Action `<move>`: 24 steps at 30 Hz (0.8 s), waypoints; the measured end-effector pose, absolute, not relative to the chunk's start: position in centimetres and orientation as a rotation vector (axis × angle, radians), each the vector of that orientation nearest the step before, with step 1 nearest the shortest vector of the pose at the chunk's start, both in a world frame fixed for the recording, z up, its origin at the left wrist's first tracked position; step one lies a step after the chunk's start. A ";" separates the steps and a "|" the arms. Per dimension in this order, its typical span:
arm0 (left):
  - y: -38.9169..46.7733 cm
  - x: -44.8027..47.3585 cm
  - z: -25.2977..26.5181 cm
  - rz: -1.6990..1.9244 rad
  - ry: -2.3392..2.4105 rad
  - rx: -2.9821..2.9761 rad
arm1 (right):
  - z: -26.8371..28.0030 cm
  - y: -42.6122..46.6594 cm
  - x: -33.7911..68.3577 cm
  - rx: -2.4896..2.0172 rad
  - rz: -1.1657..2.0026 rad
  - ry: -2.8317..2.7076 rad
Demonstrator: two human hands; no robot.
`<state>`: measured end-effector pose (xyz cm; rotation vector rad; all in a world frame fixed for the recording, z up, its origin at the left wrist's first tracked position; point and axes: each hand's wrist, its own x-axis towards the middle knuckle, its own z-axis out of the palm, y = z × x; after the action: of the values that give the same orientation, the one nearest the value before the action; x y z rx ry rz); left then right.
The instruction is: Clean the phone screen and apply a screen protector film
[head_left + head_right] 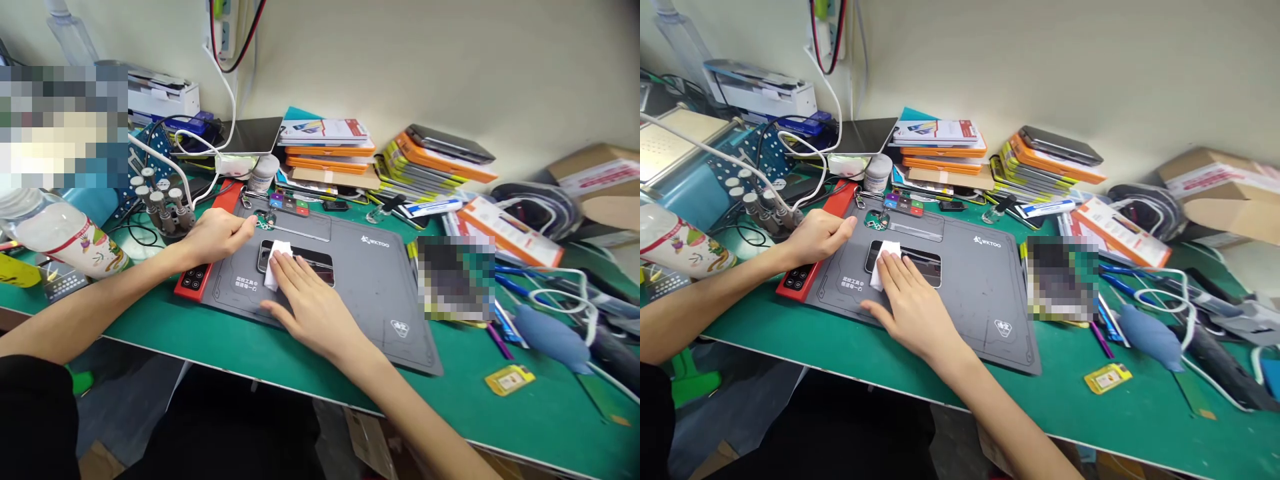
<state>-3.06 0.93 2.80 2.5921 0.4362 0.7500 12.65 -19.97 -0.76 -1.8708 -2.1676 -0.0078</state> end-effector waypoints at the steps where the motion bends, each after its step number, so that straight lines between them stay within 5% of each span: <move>1: 0.9 -3.1 2.9 0.749 0.443 2.593 | -0.6 -19.1 12.8 -1.886 -0.001 -2.158; 24: 1.5 -3.7 3.4 0.730 0.468 2.740 | 1.6 -19.5 14.7 -1.534 -0.054 -2.294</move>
<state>-3.68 1.52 3.40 2.7403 0.4676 0.7298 14.72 -19.53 1.55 -1.5343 -2.2938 -0.0536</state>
